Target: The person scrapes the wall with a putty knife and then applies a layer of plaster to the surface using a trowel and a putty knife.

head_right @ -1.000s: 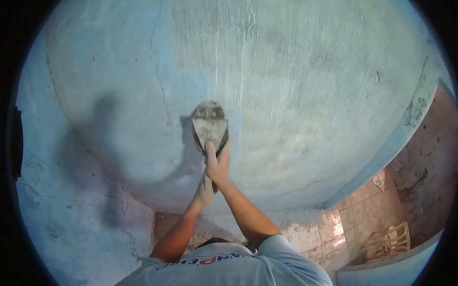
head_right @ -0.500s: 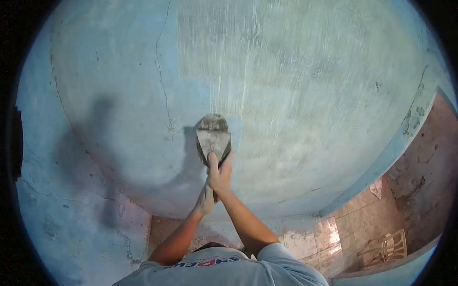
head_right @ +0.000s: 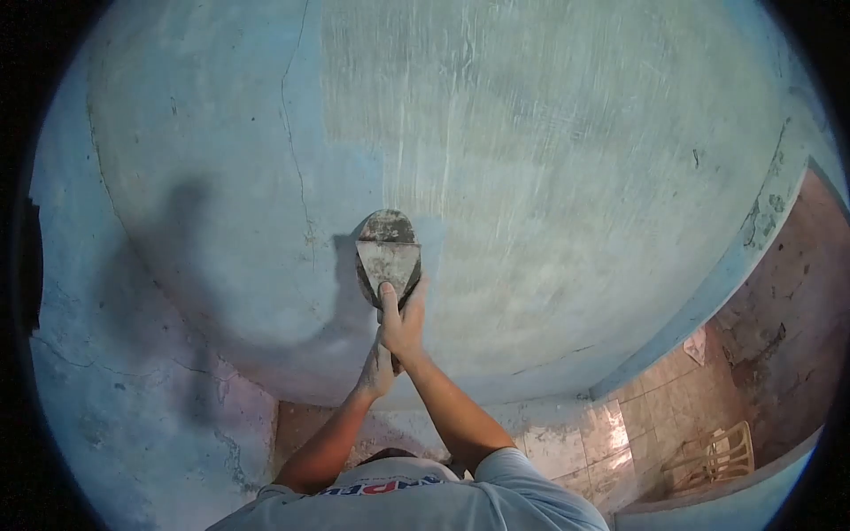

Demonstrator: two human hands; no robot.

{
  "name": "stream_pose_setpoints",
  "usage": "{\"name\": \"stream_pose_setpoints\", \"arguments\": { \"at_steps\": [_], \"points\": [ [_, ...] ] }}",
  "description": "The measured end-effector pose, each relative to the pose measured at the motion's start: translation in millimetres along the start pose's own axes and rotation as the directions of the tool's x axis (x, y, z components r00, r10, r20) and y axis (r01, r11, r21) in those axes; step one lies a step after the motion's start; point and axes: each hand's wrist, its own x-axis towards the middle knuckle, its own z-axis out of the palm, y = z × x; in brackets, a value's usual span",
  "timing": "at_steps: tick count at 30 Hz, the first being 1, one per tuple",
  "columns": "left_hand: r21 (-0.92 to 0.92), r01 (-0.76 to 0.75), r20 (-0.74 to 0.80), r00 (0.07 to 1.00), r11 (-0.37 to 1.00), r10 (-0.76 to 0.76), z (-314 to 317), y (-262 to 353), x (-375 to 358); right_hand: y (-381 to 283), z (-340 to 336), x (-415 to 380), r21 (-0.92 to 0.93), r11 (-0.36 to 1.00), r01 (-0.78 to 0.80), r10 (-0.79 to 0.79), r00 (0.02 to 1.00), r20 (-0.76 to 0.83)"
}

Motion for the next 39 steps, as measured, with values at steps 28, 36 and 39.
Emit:
{"name": "stream_pose_setpoints", "arguments": {
  "at_steps": [28,36,39],
  "points": [
    [0.021,-0.007,0.033,0.999,1.0,0.007,-14,3,-6,-15,13,4,-0.046,0.998,0.035,-0.035,0.999,-0.011],
    [-0.056,0.061,0.046,0.997,0.997,-0.058,-17,80,68,-93,34,94,0.016,0.999,0.029,-0.03,0.997,0.07],
    [0.165,-0.214,-0.042,0.974,0.963,0.224,-19,16,54,-64,27,60,-0.037,0.997,0.069,-0.068,0.997,0.041]
  ]
}}
